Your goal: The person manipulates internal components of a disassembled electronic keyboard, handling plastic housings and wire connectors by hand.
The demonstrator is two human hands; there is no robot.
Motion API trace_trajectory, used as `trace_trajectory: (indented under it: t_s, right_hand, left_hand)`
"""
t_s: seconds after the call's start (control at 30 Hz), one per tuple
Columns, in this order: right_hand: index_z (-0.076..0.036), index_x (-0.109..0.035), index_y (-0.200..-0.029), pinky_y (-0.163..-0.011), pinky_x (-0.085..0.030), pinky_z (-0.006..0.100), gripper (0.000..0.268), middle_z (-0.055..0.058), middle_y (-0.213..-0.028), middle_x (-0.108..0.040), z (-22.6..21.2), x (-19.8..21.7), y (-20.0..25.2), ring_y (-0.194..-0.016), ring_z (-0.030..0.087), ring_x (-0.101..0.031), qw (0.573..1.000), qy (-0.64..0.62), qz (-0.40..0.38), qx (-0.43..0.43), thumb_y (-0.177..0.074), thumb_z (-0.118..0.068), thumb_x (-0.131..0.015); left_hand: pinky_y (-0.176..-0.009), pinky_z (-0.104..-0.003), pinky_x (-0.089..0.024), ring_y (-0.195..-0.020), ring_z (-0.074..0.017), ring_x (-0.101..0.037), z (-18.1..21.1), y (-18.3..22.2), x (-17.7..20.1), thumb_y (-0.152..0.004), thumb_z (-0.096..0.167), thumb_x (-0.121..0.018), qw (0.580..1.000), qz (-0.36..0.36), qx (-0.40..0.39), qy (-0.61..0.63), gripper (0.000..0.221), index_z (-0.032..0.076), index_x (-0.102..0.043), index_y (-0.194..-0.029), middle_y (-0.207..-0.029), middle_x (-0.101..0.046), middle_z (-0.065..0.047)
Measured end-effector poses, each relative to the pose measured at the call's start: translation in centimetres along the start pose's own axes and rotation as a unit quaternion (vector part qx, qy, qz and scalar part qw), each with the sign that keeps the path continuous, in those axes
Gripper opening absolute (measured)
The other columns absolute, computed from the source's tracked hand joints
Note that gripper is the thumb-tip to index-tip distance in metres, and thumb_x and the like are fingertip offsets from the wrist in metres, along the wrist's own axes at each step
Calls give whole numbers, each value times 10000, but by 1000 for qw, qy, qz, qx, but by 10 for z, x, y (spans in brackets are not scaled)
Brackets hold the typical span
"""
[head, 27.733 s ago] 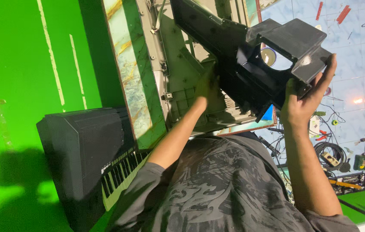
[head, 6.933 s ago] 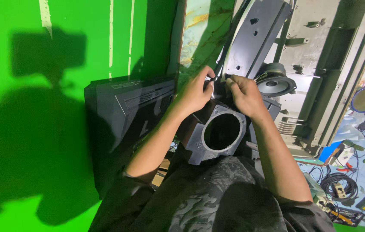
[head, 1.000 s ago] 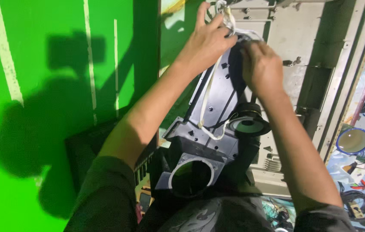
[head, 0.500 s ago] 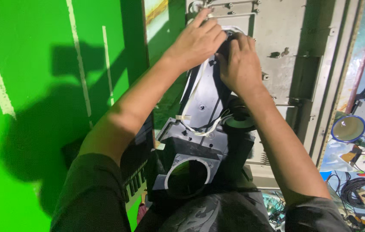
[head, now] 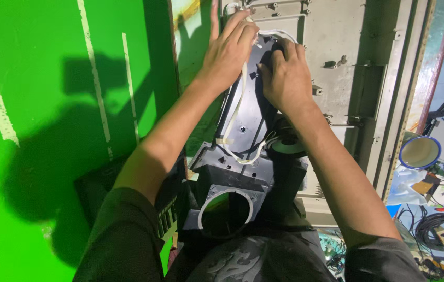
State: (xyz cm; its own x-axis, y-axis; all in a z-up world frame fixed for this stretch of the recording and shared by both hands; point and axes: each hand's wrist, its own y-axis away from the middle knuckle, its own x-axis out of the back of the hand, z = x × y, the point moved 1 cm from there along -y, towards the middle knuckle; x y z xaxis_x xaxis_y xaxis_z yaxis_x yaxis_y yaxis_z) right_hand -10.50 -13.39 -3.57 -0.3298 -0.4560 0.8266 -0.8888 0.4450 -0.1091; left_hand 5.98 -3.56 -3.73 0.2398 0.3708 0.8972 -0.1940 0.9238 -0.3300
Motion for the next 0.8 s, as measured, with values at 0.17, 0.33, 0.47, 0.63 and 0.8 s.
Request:
trace_trajectory:
  t_s: [0.17,0.33,0.47,0.63,0.8]
  right_hand:
    - [80,-640,-1076,-1062,-430,473,283,317,-1344,-539,-7,-2,3,-1212,470,-507,1000,9,11,-11,-975,-169,-730]
    - [85,-635,-1109,-1049,-439,486,300,309,-1332,-534,-7,-3,3,-1197,467,-504,1000,24,9,-2,-995,-184,-702]
    - [75,-636,-1105,-1038,-441,494,292,307,-1307,-532,-5,-4,2,-1176,467,-501,999,39,10,4,-1006,-195,-687]
    - [60,-636,-1122,-1020,-451,479,280,295,-1325,-537,-4,-6,3,-1191,454,-503,999,34,0,-5,-1002,-190,-666]
    - [51,-631,-1137,-1035,-450,479,293,298,-1356,-529,-2,-9,3,-1196,449,-499,998,63,-23,-3,-999,-207,-644]
  left_hand:
    - [-1245,-686,-94,-1416,-276,-481,0,-2,13,-979,89,-734,1000,-24,-17,-5,163,84,-705,-1139,-1302,-668,-32]
    - [-1064,-757,-112,-1340,-371,-439,-1,-16,43,-880,242,-756,995,-74,-64,-22,271,138,-784,-1129,-1309,-659,-99]
    - [-1109,-623,-270,-1390,-318,-484,3,-34,26,-936,156,-710,969,-157,-112,-152,80,128,-774,-975,-1334,-683,-55]
    - [-1120,-633,-282,-1312,-300,-533,8,-27,2,-964,206,-644,950,-145,-165,-222,153,98,-729,-1030,-1104,-688,-71]
    - [-1146,-618,-269,-1240,-315,-557,12,-19,-14,-999,203,-604,947,-152,-119,-256,190,37,-656,-1076,-1101,-677,-146]
